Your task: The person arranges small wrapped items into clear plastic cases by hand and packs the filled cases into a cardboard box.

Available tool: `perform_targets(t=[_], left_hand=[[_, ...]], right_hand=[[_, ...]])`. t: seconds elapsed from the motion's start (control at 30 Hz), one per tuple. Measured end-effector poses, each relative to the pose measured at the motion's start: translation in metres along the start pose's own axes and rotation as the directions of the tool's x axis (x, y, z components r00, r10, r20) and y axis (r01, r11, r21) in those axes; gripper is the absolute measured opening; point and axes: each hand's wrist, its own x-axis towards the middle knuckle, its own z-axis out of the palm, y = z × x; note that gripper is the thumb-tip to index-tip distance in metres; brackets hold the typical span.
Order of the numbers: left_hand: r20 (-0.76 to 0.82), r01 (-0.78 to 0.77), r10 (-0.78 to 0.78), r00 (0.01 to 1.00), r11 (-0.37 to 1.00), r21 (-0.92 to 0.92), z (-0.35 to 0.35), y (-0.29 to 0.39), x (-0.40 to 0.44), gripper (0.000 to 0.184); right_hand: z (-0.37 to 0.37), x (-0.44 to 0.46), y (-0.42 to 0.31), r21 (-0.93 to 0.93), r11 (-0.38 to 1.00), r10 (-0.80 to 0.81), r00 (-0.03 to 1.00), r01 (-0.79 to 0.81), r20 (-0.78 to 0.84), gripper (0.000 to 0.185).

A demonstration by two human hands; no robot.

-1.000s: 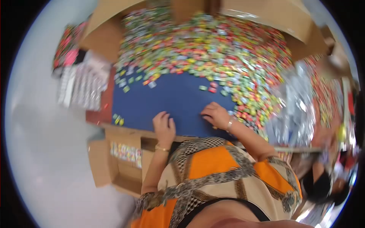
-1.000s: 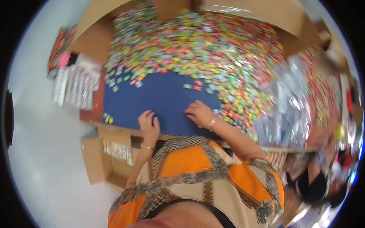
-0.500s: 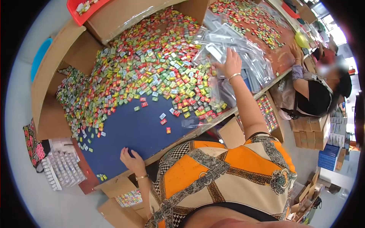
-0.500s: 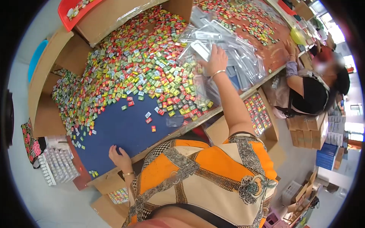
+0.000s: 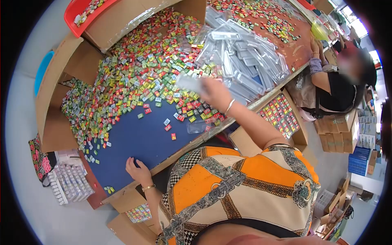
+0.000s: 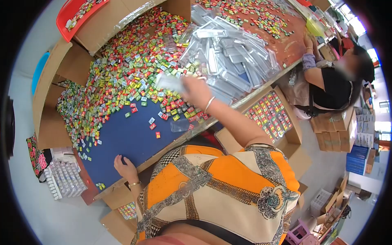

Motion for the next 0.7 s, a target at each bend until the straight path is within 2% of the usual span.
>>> perform_targets(t=[0.03,0.1,0.13,0.17,0.2,0.23,0.3,0.33,0.37,0.43,0.47,0.57,0.6,0.7], left_hand=[[-0.024,-0.024,0.024,0.999,1.000,0.008,0.001,-0.003,-0.001,0.030],[-0.053,-0.049,0.050,0.997,0.999,0.022,-0.005,0.009,-0.001,0.030],[-0.007,0.017,-0.020,1.000,0.963,-0.269,-0.017,0.039,0.004,0.032],[0.063,0.095,-0.073,0.995,0.841,-0.533,-0.028,0.071,0.006,0.034],[0.148,0.183,-0.108,0.983,0.642,-0.745,-0.035,0.090,0.002,0.037],[0.146,0.185,-0.113,0.983,0.640,-0.746,-0.036,0.099,-0.005,0.037],[0.377,0.404,-0.147,0.915,0.361,-0.840,-0.034,0.115,-0.011,0.034],[0.488,0.503,-0.124,0.864,0.208,-0.839,-0.033,0.120,-0.011,0.033],[0.484,0.496,-0.111,0.868,0.203,-0.844,-0.033,0.117,-0.011,0.033],[0.535,0.543,-0.153,0.831,0.009,-0.840,-0.040,0.099,-0.012,0.039],[0.563,0.556,-0.173,0.808,-0.089,-0.826,-0.042,0.095,-0.014,0.042],[0.520,0.522,-0.172,0.837,-0.037,-0.852,-0.038,0.098,-0.024,0.041],[0.501,0.507,-0.176,0.847,-0.009,-0.862,-0.038,0.098,-0.027,0.041],[0.485,0.494,-0.207,0.850,-0.006,-0.869,-0.038,0.095,-0.025,0.040]], right_hand=[[0.012,-0.015,-0.018,0.103,0.995,-0.003,0.991,-0.011,0.134,0.052],[0.029,-0.035,-0.052,0.163,0.986,-0.097,0.942,0.046,0.322,0.057],[0.041,-0.044,-0.065,0.274,0.960,-0.159,0.913,0.055,0.376,0.059],[0.056,-0.055,-0.074,0.380,0.923,-0.225,0.877,0.053,0.424,0.061],[0.074,-0.065,-0.086,0.462,0.881,-0.311,0.862,0.103,0.401,0.063],[0.090,-0.072,-0.099,0.538,0.829,-0.396,0.841,0.154,0.369,0.065],[0.111,-0.078,-0.121,0.718,0.621,-0.602,0.778,0.315,0.178,0.064],[0.112,-0.074,-0.126,0.710,0.624,-0.602,0.780,0.326,0.172,0.064],[0.110,-0.070,-0.129,0.639,0.668,-0.632,0.745,0.383,0.214,0.061],[0.105,-0.061,-0.134,0.480,0.721,-0.672,0.671,0.499,0.313,0.054],[0.105,-0.059,-0.138,0.472,0.721,-0.675,0.669,0.508,0.311,0.054],[0.104,-0.063,-0.149,0.472,0.818,-0.556,0.661,0.328,0.503,0.043],[0.100,-0.067,-0.151,0.471,0.817,-0.559,0.660,0.333,0.502,0.043],[0.089,-0.071,-0.152,0.625,0.726,-0.586,0.732,0.285,0.347,0.036]])
